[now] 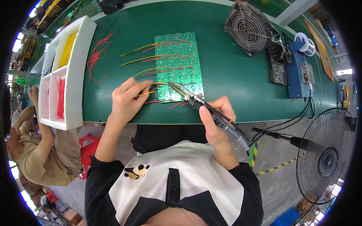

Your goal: The person takes wires from a divided tray and solders them onto a circuit board using a soldering iron.

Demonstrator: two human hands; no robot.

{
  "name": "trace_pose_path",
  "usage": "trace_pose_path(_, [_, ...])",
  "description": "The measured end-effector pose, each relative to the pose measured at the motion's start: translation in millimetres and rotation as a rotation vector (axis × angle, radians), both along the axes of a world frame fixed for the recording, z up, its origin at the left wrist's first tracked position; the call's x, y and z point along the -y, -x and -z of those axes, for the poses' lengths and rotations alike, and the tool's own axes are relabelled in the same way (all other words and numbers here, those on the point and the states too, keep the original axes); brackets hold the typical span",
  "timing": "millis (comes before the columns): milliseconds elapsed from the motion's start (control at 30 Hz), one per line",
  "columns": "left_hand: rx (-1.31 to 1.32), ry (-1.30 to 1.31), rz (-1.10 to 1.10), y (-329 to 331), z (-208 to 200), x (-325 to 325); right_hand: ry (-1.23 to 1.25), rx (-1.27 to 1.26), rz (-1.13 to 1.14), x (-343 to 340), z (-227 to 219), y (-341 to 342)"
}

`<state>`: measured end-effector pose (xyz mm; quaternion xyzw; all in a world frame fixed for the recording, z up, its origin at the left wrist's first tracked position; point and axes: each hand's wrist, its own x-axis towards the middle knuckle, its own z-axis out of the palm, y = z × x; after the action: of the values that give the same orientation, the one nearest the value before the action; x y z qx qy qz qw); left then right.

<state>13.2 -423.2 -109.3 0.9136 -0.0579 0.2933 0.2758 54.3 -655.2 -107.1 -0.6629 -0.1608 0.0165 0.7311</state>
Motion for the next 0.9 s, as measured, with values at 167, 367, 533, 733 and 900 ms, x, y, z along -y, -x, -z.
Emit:
trace_pose_path(167, [0.004,-0.002,0.003,-0.1,-0.1,-0.6,0.014,0.004,0.013,-3.0,-4.2,0.2])
trace_pose_path(367, [0.017,-0.008,0.000,-1.1,-0.1,-0.6,0.014,0.009,0.006,-2.1,-2.1,-0.8])
trace_pose_path(533, [0.012,-0.015,-0.007,0.7,-1.5,-0.4,0.037,0.041,-0.006,-2.9,-3.0,-0.5])
trace_pose_path(733, [0.007,-0.015,0.002,1.2,-0.7,0.1,0.022,0.017,0.013,-0.6,-0.6,1.1])
trace_pose_path(900, [0.007,-0.010,-0.002,1.1,-1.9,-0.1,0.035,0.048,0.005,-2.6,-2.5,0.2])
